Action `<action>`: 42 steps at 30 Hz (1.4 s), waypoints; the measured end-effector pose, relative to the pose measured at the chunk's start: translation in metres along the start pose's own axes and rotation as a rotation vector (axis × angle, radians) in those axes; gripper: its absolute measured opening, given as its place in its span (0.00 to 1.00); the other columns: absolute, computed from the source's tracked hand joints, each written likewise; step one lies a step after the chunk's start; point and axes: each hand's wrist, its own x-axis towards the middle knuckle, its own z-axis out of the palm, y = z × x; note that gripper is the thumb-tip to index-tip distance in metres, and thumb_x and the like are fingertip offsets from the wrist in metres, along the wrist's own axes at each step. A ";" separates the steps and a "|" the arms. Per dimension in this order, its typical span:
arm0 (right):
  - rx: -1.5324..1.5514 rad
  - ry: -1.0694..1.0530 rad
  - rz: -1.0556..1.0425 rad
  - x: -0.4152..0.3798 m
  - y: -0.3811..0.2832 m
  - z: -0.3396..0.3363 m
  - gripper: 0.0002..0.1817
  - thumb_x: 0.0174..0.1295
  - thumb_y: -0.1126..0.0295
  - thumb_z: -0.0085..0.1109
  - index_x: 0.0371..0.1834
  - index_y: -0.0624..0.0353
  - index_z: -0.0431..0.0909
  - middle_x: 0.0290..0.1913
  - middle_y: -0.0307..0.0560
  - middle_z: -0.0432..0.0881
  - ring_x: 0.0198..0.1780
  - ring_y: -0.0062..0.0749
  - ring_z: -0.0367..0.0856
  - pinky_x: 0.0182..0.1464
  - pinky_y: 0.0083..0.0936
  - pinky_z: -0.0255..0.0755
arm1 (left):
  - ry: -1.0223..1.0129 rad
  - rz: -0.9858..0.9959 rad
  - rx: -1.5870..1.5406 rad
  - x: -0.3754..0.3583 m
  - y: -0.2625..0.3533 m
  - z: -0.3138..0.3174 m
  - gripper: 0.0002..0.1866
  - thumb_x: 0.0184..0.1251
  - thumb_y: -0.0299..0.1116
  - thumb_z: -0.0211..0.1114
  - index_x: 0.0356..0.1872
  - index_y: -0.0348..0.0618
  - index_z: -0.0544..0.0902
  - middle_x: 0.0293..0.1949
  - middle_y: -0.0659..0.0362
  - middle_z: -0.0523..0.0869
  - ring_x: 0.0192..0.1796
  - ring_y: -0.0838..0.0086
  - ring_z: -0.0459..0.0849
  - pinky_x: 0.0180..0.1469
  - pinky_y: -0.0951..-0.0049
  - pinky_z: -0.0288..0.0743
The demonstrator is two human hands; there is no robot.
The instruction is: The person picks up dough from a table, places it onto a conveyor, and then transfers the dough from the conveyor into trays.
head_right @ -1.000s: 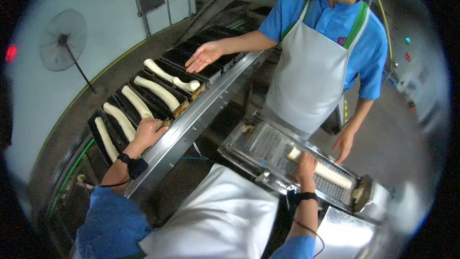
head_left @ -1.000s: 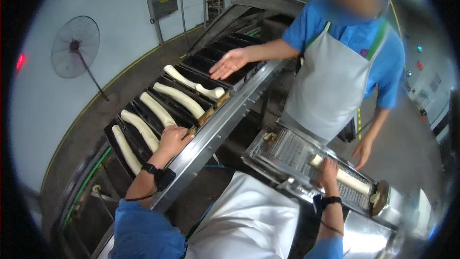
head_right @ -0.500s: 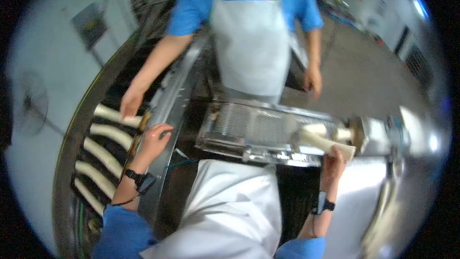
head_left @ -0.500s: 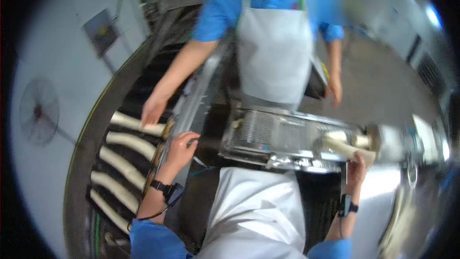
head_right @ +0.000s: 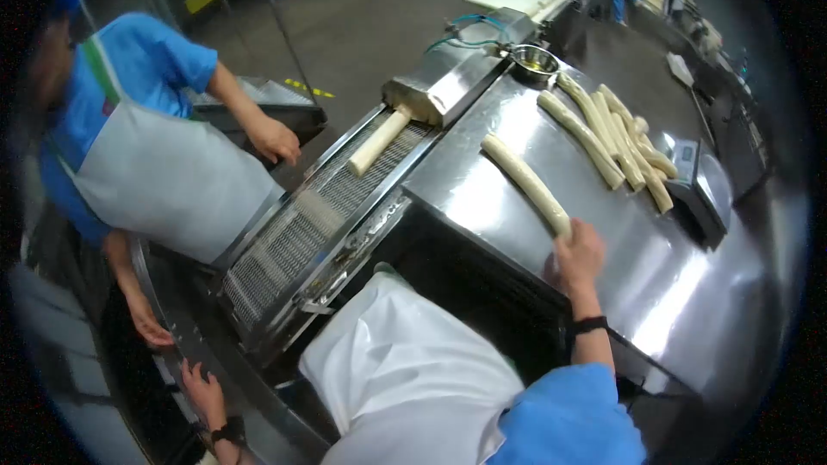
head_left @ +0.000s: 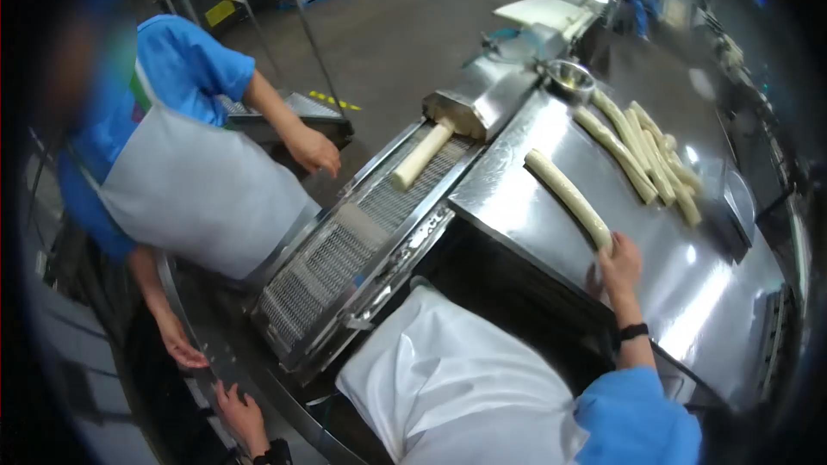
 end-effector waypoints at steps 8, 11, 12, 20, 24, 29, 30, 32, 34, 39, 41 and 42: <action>-0.081 -0.124 -0.219 0.101 -0.100 0.090 0.35 0.51 0.65 0.62 0.65 0.62 0.68 0.53 0.67 0.77 0.49 0.58 0.80 0.52 0.45 0.75 | 0.055 -0.018 0.126 -0.020 0.009 -0.019 0.12 0.55 0.18 0.60 0.42 0.30 0.80 0.67 0.46 0.69 0.67 0.50 0.67 0.66 0.59 0.66; 0.092 -0.428 0.036 0.141 -0.112 0.108 0.29 0.55 0.60 0.61 0.58 0.66 0.75 0.45 0.65 0.82 0.42 0.54 0.82 0.45 0.42 0.76 | 0.076 0.011 0.122 -0.024 0.005 -0.021 0.11 0.56 0.18 0.58 0.41 0.30 0.79 0.67 0.46 0.69 0.68 0.50 0.66 0.67 0.58 0.64; 0.097 -0.434 0.042 0.156 -0.104 0.120 0.29 0.55 0.60 0.61 0.58 0.66 0.75 0.45 0.65 0.82 0.42 0.54 0.82 0.45 0.42 0.76 | 0.057 -0.025 0.160 -0.026 0.006 -0.021 0.11 0.56 0.18 0.58 0.41 0.30 0.79 0.67 0.46 0.69 0.68 0.50 0.66 0.68 0.57 0.63; 0.437 -0.137 0.470 0.173 0.030 0.095 0.25 0.62 0.52 0.53 0.44 0.67 0.77 0.41 0.60 0.82 0.41 0.51 0.81 0.46 0.44 0.73 | -0.018 -0.027 0.196 -0.029 0.026 -0.042 0.10 0.55 0.17 0.58 0.39 0.30 0.80 0.64 0.45 0.73 0.71 0.52 0.64 0.71 0.55 0.59; -0.085 -0.015 0.290 0.160 0.078 0.113 0.24 0.63 0.60 0.51 0.55 0.69 0.71 0.50 0.69 0.80 0.54 0.62 0.78 0.58 0.49 0.70 | 0.048 0.004 0.224 -0.029 0.014 -0.032 0.10 0.53 0.18 0.59 0.37 0.30 0.80 0.63 0.46 0.74 0.71 0.51 0.64 0.72 0.55 0.57; 0.059 -0.201 0.354 0.196 0.037 0.126 0.22 0.64 0.68 0.47 0.59 0.68 0.67 0.55 0.69 0.77 0.55 0.61 0.77 0.58 0.49 0.70 | 0.055 -0.006 0.274 -0.026 0.018 -0.035 0.09 0.51 0.18 0.60 0.36 0.31 0.81 0.62 0.47 0.76 0.71 0.51 0.64 0.73 0.53 0.55; 0.057 -0.204 0.309 0.205 0.028 0.138 0.22 0.64 0.69 0.46 0.60 0.67 0.67 0.56 0.67 0.76 0.56 0.60 0.77 0.59 0.47 0.69 | 0.051 -0.008 0.268 -0.027 0.018 -0.036 0.09 0.51 0.18 0.60 0.35 0.31 0.81 0.62 0.48 0.76 0.71 0.51 0.64 0.73 0.53 0.55; 0.066 -0.206 0.255 0.221 0.004 0.158 0.22 0.64 0.70 0.45 0.61 0.66 0.66 0.57 0.66 0.76 0.57 0.60 0.76 0.60 0.46 0.69 | 0.058 -0.021 0.264 -0.027 0.019 -0.037 0.09 0.50 0.18 0.60 0.35 0.31 0.81 0.61 0.48 0.76 0.71 0.51 0.64 0.73 0.53 0.55; 0.046 -0.213 0.083 0.228 -0.032 0.168 0.24 0.64 0.72 0.44 0.64 0.62 0.66 0.60 0.60 0.75 0.62 0.55 0.73 0.62 0.46 0.68 | 0.029 -0.023 0.276 -0.026 0.021 -0.039 0.08 0.50 0.18 0.60 0.34 0.30 0.81 0.61 0.48 0.77 0.70 0.51 0.64 0.72 0.52 0.56; 0.049 -0.189 -0.313 0.201 -0.120 0.174 0.27 0.58 0.77 0.46 0.64 0.52 0.70 0.60 0.54 0.77 0.66 0.51 0.70 0.65 0.49 0.63 | 0.028 -0.018 0.264 -0.027 0.028 -0.044 0.08 0.52 0.19 0.60 0.34 0.30 0.81 0.61 0.48 0.76 0.70 0.51 0.65 0.71 0.54 0.59; 0.148 -0.240 -0.409 0.177 -0.144 0.168 0.29 0.54 0.80 0.50 0.63 0.49 0.72 0.64 0.44 0.75 0.71 0.42 0.65 0.72 0.44 0.56 | 0.035 -0.013 0.238 -0.027 0.023 -0.041 0.08 0.52 0.19 0.60 0.34 0.30 0.81 0.61 0.48 0.76 0.70 0.51 0.65 0.70 0.55 0.60; 0.214 -0.258 -0.466 0.162 -0.151 0.162 0.30 0.51 0.81 0.52 0.62 0.48 0.74 0.64 0.42 0.75 0.72 0.41 0.64 0.73 0.44 0.54 | 0.040 -0.014 0.246 -0.027 0.023 -0.041 0.08 0.53 0.19 0.60 0.34 0.30 0.81 0.61 0.48 0.76 0.70 0.51 0.65 0.70 0.56 0.61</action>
